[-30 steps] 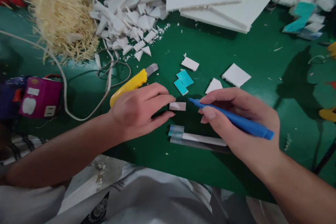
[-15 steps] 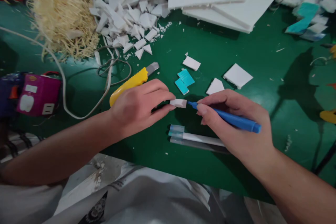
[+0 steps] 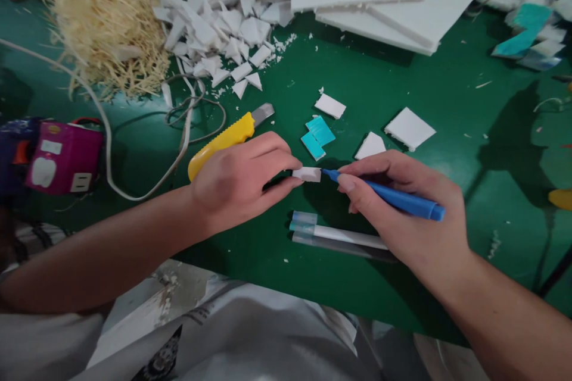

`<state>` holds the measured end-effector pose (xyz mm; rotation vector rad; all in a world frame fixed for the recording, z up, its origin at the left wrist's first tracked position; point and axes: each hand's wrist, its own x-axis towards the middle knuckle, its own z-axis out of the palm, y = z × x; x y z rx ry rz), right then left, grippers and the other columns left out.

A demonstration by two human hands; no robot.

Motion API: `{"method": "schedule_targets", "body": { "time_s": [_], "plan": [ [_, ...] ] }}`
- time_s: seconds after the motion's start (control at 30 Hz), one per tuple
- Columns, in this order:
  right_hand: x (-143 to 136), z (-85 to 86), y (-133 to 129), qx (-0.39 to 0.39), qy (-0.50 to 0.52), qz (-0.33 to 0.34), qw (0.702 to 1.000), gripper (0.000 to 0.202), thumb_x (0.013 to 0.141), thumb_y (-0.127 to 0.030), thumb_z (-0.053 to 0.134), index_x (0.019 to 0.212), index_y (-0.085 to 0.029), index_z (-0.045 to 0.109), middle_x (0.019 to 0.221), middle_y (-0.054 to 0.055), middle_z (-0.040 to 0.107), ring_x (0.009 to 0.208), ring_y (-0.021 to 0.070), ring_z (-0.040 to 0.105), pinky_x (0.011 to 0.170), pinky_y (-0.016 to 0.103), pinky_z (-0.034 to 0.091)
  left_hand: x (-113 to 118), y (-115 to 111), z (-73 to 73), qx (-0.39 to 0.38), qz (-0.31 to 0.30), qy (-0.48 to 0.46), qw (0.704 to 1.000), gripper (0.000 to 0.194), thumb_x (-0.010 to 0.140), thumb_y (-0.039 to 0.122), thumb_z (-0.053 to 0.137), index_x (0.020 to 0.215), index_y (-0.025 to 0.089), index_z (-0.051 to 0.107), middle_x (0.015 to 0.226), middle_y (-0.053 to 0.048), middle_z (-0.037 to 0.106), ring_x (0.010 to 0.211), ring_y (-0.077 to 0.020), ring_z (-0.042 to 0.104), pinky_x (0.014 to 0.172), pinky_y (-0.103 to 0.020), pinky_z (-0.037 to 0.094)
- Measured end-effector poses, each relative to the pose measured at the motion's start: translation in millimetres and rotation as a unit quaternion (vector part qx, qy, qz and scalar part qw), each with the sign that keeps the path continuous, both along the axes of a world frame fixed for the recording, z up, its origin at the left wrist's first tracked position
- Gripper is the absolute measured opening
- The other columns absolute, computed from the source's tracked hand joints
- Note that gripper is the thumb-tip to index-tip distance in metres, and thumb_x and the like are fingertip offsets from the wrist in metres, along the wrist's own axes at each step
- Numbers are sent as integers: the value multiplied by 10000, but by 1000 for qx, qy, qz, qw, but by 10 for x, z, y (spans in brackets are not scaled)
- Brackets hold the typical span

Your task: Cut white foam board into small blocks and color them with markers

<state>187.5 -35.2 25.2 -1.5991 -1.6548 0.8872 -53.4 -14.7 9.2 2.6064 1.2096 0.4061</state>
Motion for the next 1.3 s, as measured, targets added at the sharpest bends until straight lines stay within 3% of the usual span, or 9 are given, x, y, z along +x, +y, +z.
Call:
{"method": "schedule_targets", "body": {
  "time_s": [0.23, 0.43, 0.63, 0.9, 1.0, 1.17, 1.3],
  "plan": [
    [-41, 39, 22, -8, 14, 8, 1000, 217, 890, -376, 855, 710, -315, 750, 587, -45, 708, 467, 154, 664, 448, 280, 535, 0, 0, 0, -7, 3, 0, 1000, 166, 1062, 263, 612, 1029, 180, 752, 1062, -37, 746, 869, -161, 748, 661, -254, 527],
    [-10, 5, 5, 12, -3, 22, 1000, 171, 920, -356, 826, 766, -324, 760, 628, -46, 734, 495, 151, 686, 463, 268, 541, 1, 13, -6, -25, -2, -6, 1000, 168, 1053, 257, 620, 1043, 166, 761, 1088, -58, 743, 911, -188, 765, 694, -272, 560],
    [27, -26, -24, 10, -38, -6, 999, 266, 913, -556, 787, 789, -321, 779, 640, -22, 729, 518, 168, 669, 468, 302, 517, 11, 18, -10, -35, -1, 2, 999, 193, 1065, 279, 604, 1046, 167, 759, 1075, -59, 730, 910, -195, 768, 698, -280, 566],
    [71, -124, -25, 58, -41, 14, 997, 244, 915, -569, 793, 804, -352, 780, 623, -23, 711, 494, 158, 621, 454, 303, 434, 19, 7, 3, -29, 7, 9, 1000, 181, 1061, 279, 614, 1049, 176, 762, 1078, -47, 729, 892, -180, 760, 682, -269, 551],
    [70, -105, -28, 47, -16, 43, 998, 214, 918, -510, 804, 776, -356, 762, 624, -36, 709, 482, 160, 605, 441, 304, 424, 18, 12, 9, -36, 10, 24, 999, 181, 1066, 298, 614, 1057, 186, 755, 1080, -39, 728, 888, -165, 748, 685, -255, 543],
    [12, 4, -29, -5, -34, -14, 999, 213, 916, -563, 792, 829, -369, 788, 671, -35, 740, 549, 165, 661, 504, 311, 506, 18, 18, 11, -40, 9, 23, 999, 191, 1071, 288, 596, 1058, 181, 754, 1092, -48, 726, 899, -177, 752, 692, -269, 548],
    [-19, 47, -29, -35, -16, 9, 999, 262, 901, -554, 812, 744, -351, 756, 636, -30, 720, 532, 159, 648, 488, 309, 504, 23, 15, 12, -41, 13, 25, 999, 184, 1067, 295, 604, 1053, 187, 752, 1085, -46, 722, 884, -175, 748, 677, -270, 539]
  ]
}}
